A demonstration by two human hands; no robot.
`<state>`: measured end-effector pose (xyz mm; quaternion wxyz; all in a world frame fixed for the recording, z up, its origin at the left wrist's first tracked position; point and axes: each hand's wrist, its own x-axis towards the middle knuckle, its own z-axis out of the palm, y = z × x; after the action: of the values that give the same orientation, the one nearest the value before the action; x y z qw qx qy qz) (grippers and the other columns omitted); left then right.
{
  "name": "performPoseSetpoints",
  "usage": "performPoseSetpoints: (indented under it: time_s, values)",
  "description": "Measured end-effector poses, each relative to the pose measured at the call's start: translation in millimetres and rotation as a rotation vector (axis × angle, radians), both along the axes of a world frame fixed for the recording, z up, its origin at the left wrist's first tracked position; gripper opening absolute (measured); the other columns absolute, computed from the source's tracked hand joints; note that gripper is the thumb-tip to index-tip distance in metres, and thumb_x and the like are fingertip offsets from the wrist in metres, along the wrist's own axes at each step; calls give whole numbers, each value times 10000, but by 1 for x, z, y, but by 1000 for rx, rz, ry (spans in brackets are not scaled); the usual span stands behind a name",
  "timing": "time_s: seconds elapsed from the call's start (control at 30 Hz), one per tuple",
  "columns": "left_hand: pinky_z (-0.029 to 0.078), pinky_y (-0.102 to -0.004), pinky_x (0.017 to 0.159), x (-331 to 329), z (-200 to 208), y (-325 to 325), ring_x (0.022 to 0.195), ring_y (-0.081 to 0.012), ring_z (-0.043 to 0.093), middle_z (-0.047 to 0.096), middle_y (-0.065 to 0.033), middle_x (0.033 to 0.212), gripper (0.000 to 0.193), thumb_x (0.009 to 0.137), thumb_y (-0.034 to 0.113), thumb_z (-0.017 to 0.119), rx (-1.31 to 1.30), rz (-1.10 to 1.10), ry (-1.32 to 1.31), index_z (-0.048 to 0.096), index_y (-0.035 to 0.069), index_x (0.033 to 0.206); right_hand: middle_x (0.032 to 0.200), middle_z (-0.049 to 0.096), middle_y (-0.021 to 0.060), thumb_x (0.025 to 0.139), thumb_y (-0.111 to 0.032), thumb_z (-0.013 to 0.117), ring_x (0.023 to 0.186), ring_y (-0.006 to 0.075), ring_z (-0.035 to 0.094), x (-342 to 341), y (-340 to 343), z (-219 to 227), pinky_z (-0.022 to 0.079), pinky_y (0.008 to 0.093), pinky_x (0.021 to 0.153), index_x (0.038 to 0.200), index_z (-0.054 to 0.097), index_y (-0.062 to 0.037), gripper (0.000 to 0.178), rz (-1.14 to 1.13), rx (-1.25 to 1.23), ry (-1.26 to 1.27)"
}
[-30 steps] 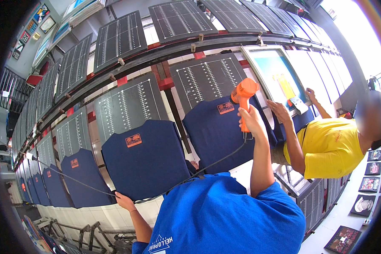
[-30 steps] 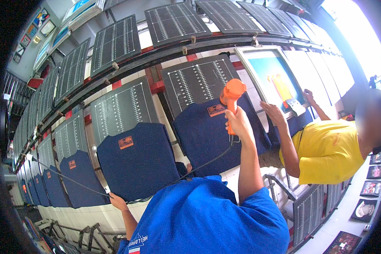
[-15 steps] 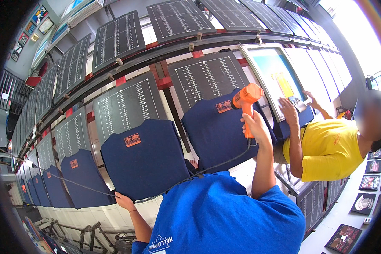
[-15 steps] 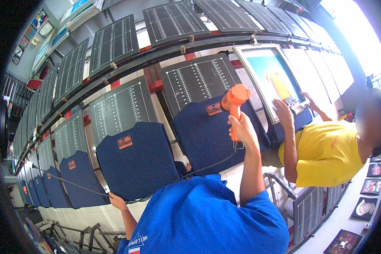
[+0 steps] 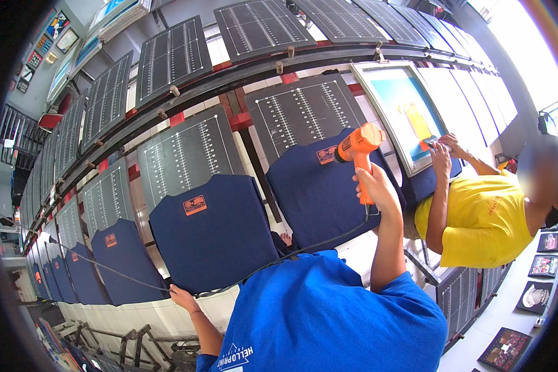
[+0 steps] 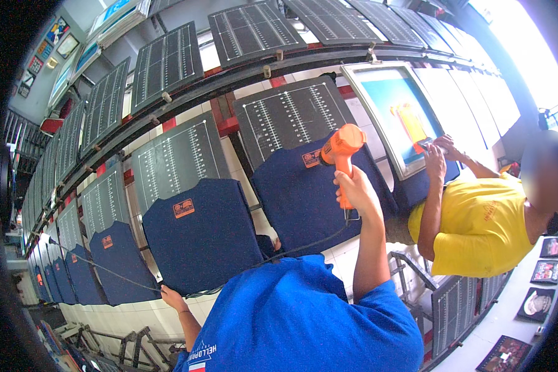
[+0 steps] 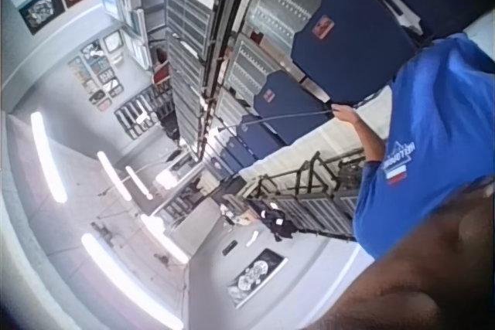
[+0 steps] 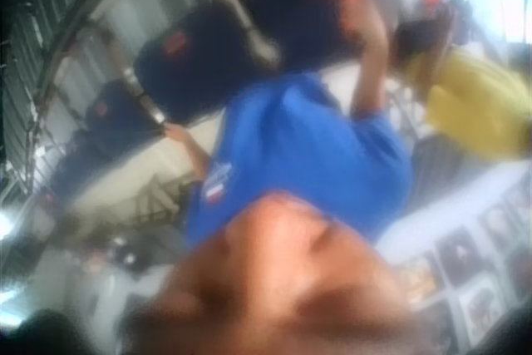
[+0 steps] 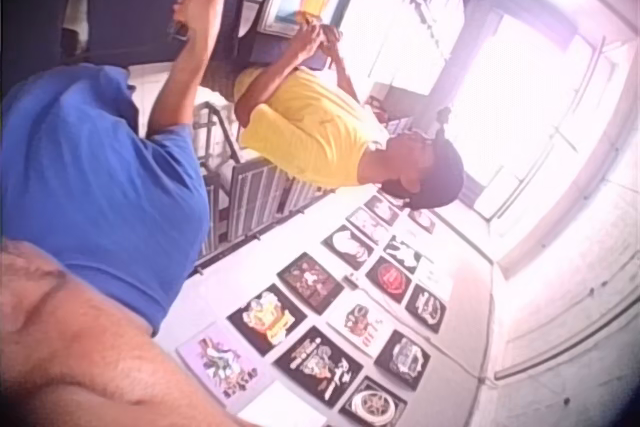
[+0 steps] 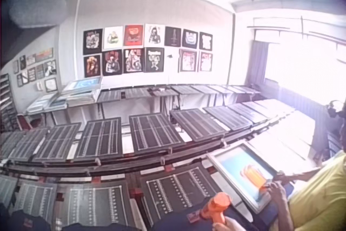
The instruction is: The person prepares navy blue t-shirts on a multi-platen printing press, uses a heat gun to dry ink on a shirt, and checks the alignment of garments on the boards.
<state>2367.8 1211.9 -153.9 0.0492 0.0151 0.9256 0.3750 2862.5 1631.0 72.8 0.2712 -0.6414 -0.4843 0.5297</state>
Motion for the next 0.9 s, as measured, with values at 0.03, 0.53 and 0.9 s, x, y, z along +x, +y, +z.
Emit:
performPoseSetpoints:
  time_s: [0.03, 0.53, 0.9]
  values:
    - [457, -410, 849, 1, 1, 2, 910, -383, 605, 634, -289, 1039, 535, 1017, 351, 396, -4, 8, -2, 571, -150, 1083, 794, 555, 33, 909, -196, 564, 590, 99, 560, 1, 1, 1, 508, 272, 512, 1052, 518, 11, 256, -5, -21, 45]
    - [451, -432, 841, 0, -4, 8, 914, -424, 599, 630, -307, 1028, 587, 1016, 398, 367, -3, 32, 0, 579, -149, 1047, 812, 587, 51, 898, -198, 563, 590, 105, 565, -22, -8, 16, 510, 266, 515, 1061, 529, 21, 275, 157, -33, -51]
    - [448, -444, 838, -1, -8, 5, 919, -442, 598, 632, -315, 1010, 594, 1016, 400, 358, -43, 25, 23, 586, -149, 1030, 796, 584, 43, 895, -180, 564, 595, 102, 568, -38, 8, 11, 505, 266, 515, 1079, 539, 15, 269, 197, -30, -57]
